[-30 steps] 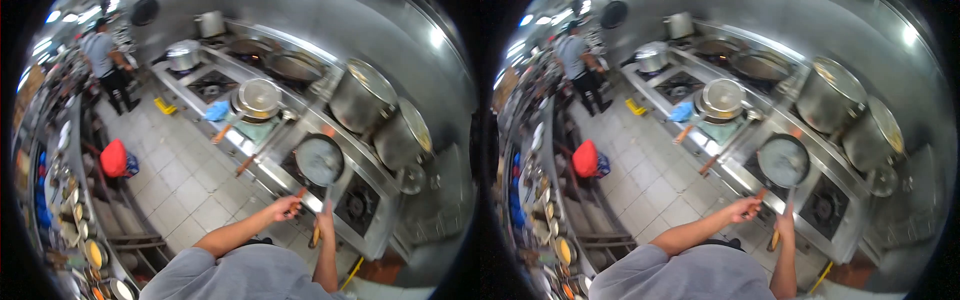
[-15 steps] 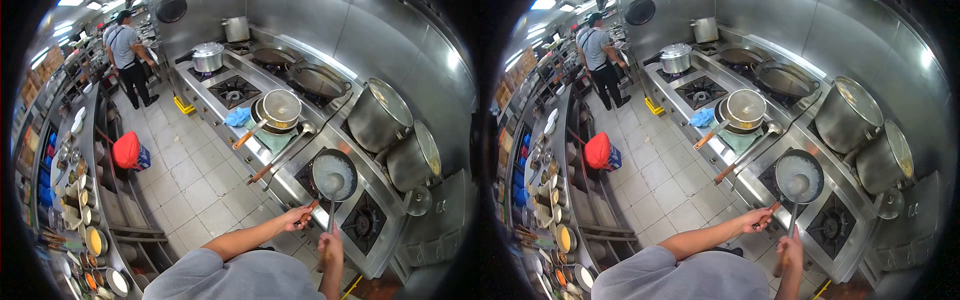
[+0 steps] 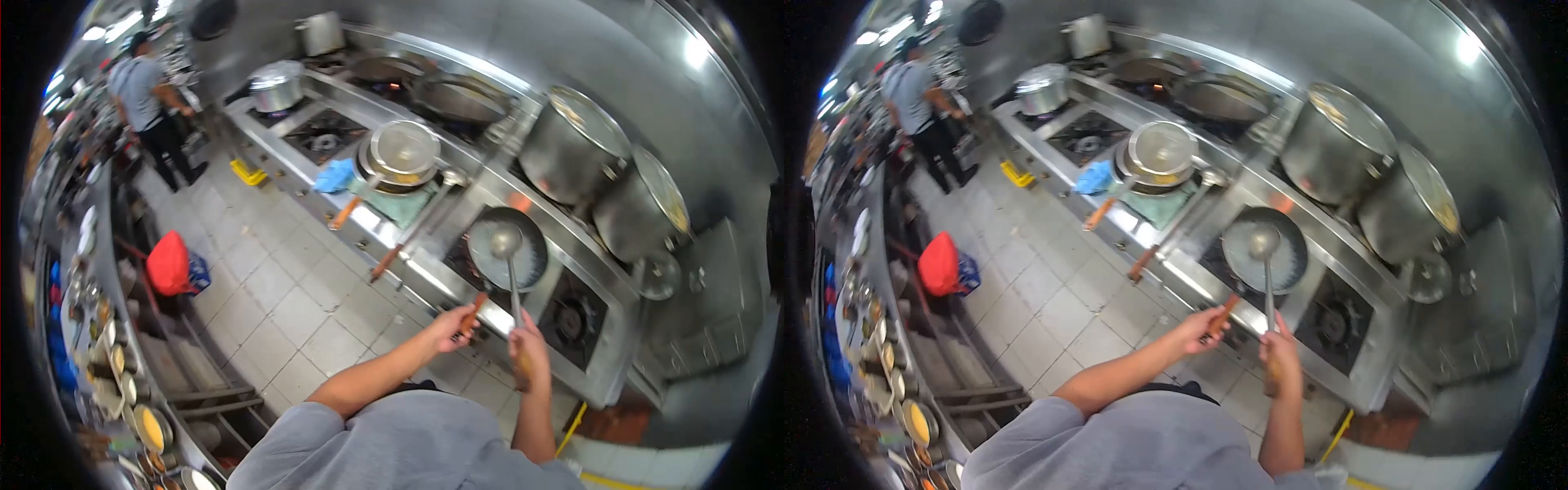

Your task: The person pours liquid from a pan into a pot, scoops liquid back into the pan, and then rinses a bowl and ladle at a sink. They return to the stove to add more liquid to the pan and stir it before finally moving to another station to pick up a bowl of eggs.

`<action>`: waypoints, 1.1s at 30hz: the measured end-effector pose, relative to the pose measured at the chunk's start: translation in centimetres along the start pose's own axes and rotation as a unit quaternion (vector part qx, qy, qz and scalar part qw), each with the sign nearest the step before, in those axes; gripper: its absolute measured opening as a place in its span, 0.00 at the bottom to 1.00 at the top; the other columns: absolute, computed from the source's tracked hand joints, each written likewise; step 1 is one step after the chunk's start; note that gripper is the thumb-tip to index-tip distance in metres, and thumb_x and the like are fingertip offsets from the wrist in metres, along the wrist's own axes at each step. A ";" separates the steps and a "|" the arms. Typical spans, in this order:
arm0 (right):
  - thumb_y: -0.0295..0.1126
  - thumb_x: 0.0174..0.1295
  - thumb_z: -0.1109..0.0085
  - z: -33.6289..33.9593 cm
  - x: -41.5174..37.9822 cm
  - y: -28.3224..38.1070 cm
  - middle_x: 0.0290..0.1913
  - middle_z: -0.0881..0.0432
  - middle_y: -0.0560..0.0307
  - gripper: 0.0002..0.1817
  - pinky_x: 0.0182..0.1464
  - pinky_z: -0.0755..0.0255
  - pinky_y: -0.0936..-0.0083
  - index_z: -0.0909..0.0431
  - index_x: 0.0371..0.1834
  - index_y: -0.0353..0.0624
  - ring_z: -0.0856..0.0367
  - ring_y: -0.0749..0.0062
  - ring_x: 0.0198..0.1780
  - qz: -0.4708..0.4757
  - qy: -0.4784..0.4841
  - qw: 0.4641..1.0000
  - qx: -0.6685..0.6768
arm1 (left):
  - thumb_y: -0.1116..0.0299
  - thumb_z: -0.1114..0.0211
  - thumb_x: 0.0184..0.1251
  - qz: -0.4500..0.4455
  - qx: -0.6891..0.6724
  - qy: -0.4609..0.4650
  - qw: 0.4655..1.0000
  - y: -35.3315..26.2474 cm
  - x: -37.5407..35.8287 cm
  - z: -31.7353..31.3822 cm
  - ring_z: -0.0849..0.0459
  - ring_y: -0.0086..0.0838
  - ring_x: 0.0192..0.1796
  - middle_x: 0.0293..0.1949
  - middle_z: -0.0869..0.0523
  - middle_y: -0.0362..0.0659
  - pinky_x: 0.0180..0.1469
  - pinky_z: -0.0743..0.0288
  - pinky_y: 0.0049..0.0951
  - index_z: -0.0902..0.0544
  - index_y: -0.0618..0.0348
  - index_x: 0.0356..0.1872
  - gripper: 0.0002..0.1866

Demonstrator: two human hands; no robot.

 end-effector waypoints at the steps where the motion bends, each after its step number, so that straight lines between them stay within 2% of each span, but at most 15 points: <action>1: 0.24 0.58 0.48 -0.8 0.0 -0.8 0.22 0.28 0.65 0.44 0.18 0.35 0.79 0.54 0.80 0.52 0.31 0.80 0.17 -0.009 -0.055 0.996 -0.069 | 0.50 0.42 0.73 -0.002 0.002 0.007 1.000 0.4 0.0 0.0 0.27 0.21 0.22 0.32 0.20 0.37 0.15 0.41 0.19 0.26 0.54 0.43 0.16; 3: 0.23 0.56 0.48 -3.0 -1.8 -1.4 0.22 0.27 0.58 0.45 0.16 0.30 0.73 0.59 0.77 0.51 0.27 0.71 0.16 -0.030 -0.101 0.965 -0.239 | 0.52 0.42 0.73 -0.008 0.001 0.024 1.000 0.1 -0.1 0.1 0.27 0.23 0.23 0.33 0.20 0.38 0.16 0.39 0.21 0.26 0.51 0.45 0.15; 8: 0.25 0.60 0.46 0.0 -1.9 1.4 0.25 0.26 0.57 0.42 0.15 0.32 0.76 0.57 0.77 0.47 0.29 0.74 0.15 -0.116 0.049 0.980 0.155 | 0.51 0.42 0.72 -0.014 0.004 -0.003 1.000 0.5 -1.4 -0.8 0.27 0.23 0.24 0.33 0.20 0.38 0.19 0.37 0.22 0.25 0.52 0.46 0.16; 10: 0.25 0.59 0.48 -1.4 -1.2 2.0 0.25 0.26 0.57 0.44 0.15 0.33 0.75 0.59 0.78 0.48 0.31 0.73 0.14 -0.059 0.015 0.989 0.132 | 0.51 0.42 0.72 -0.015 0.013 -0.019 1.000 0.4 -1.6 -1.3 0.27 0.24 0.24 0.33 0.19 0.38 0.20 0.36 0.23 0.25 0.51 0.46 0.16; 13: 0.24 0.55 0.51 -3.2 -0.9 -0.5 0.26 0.26 0.54 0.50 0.17 0.33 0.70 0.69 0.80 0.52 0.27 0.68 0.16 -0.020 -0.091 0.960 -0.263 | 0.54 0.43 0.73 -0.003 0.001 -0.005 1.000 0.6 -0.5 -0.7 0.26 0.25 0.23 0.33 0.19 0.39 0.19 0.35 0.24 0.26 0.48 0.47 0.12; 16: 0.23 0.58 0.50 -4.4 -4.7 0.3 0.28 0.23 0.53 0.48 0.17 0.33 0.70 0.66 0.80 0.52 0.26 0.69 0.16 -0.072 0.013 0.996 -0.058 | 0.53 0.43 0.74 0.015 -0.021 0.018 1.000 0.5 -0.3 -0.1 0.26 0.25 0.24 0.34 0.19 0.40 0.19 0.35 0.23 0.26 0.49 0.48 0.13; 18: 0.23 0.54 0.46 -1.2 -2.3 0.5 0.27 0.24 0.54 0.49 0.18 0.33 0.75 0.59 0.80 0.52 0.28 0.74 0.16 -0.080 0.052 0.981 0.172 | 0.53 0.43 0.73 0.004 -0.019 0.016 1.000 0.5 -0.8 -0.6 0.26 0.25 0.24 0.34 0.19 0.40 0.18 0.36 0.23 0.26 0.50 0.47 0.14; 19: 0.23 0.59 0.47 -0.5 -1.6 1.6 0.28 0.23 0.54 0.47 0.18 0.33 0.75 0.62 0.80 0.52 0.27 0.74 0.17 -0.075 0.069 0.977 0.186 | 0.53 0.43 0.73 0.001 -0.019 0.010 1.000 0.5 -0.8 -0.8 0.26 0.25 0.24 0.34 0.19 0.40 0.18 0.36 0.23 0.26 0.50 0.47 0.14; 21: 0.23 0.56 0.47 0.1 0.4 0.2 0.31 0.23 0.53 0.50 0.17 0.33 0.73 0.64 0.80 0.55 0.27 0.72 0.17 -0.025 0.031 0.998 -0.051 | 0.53 0.41 0.73 0.006 0.001 -0.004 1.000 0.5 -1.0 -1.0 0.27 0.24 0.25 0.32 0.20 0.39 0.20 0.37 0.23 0.25 0.51 0.48 0.15; 24: 0.20 0.53 0.48 1.4 3.3 -7.6 0.30 0.23 0.53 0.52 0.17 0.32 0.71 0.67 0.81 0.53 0.27 0.70 0.17 0.126 -0.097 0.906 -0.392 | 0.53 0.42 0.73 0.004 0.014 -0.007 1.000 -0.1 -1.7 -1.3 0.27 0.24 0.25 0.32 0.20 0.39 0.20 0.37 0.23 0.24 0.51 0.48 0.14; 25: 0.21 0.55 0.47 -4.8 -3.0 -0.9 0.31 0.23 0.54 0.49 0.16 0.34 0.74 0.60 0.80 0.54 0.28 0.72 0.17 -0.033 -0.075 0.975 -0.208 | 0.52 0.42 0.73 0.007 0.003 0.008 1.000 -0.1 -1.4 -1.1 0.27 0.25 0.24 0.32 0.21 0.38 0.19 0.36 0.24 0.25 0.51 0.45 0.14; 26: 0.21 0.55 0.47 -4.7 -3.1 0.0 0.31 0.23 0.54 0.49 0.16 0.34 0.74 0.60 0.80 0.54 0.28 0.72 0.17 -0.031 -0.072 0.975 -0.208 | 0.52 0.42 0.73 0.004 0.003 0.008 1.000 -0.2 -1.0 -0.9 0.27 0.25 0.24 0.32 0.21 0.38 0.19 0.36 0.24 0.25 0.51 0.45 0.14; 28: 0.25 0.56 0.45 -3.0 -3.2 0.7 0.30 0.23 0.54 0.45 0.18 0.35 0.76 0.54 0.78 0.52 0.30 0.76 0.17 -0.071 0.032 0.988 0.137 | 0.52 0.42 0.73 0.006 0.002 0.015 1.000 0.1 -1.1 -0.8 0.27 0.25 0.24 0.32 0.21 0.38 0.19 0.36 0.24 0.25 0.50 0.45 0.14; 30: 0.24 0.57 0.46 -1.5 -1.5 1.9 0.25 0.24 0.58 0.44 0.19 0.35 0.78 0.52 0.78 0.54 0.31 0.77 0.17 -0.069 0.038 0.969 0.232 | 0.52 0.42 0.73 0.009 0.007 -0.001 1.000 0.2 -1.4 -1.2 0.27 0.25 0.24 0.32 0.21 0.38 0.19 0.36 0.24 0.25 0.50 0.45 0.14; 33: 0.24 0.55 0.48 -1.6 1.7 -1.7 0.30 0.24 0.56 0.47 0.18 0.34 0.77 0.58 0.80 0.57 0.29 0.76 0.17 0.006 -0.065 0.973 -0.220 | 0.52 0.42 0.73 0.005 0.017 -0.004 1.000 0.3 -1.4 -1.1 0.27 0.25 0.24 0.32 0.21 0.38 0.20 0.36 0.24 0.24 0.50 0.45 0.14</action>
Point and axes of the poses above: each hand's wrist, its own x-axis towards the middle knuckle, its own z-axis out of the back of the hand, y = z × x, the point moved 1 cm from there along x, towards the middle knuckle
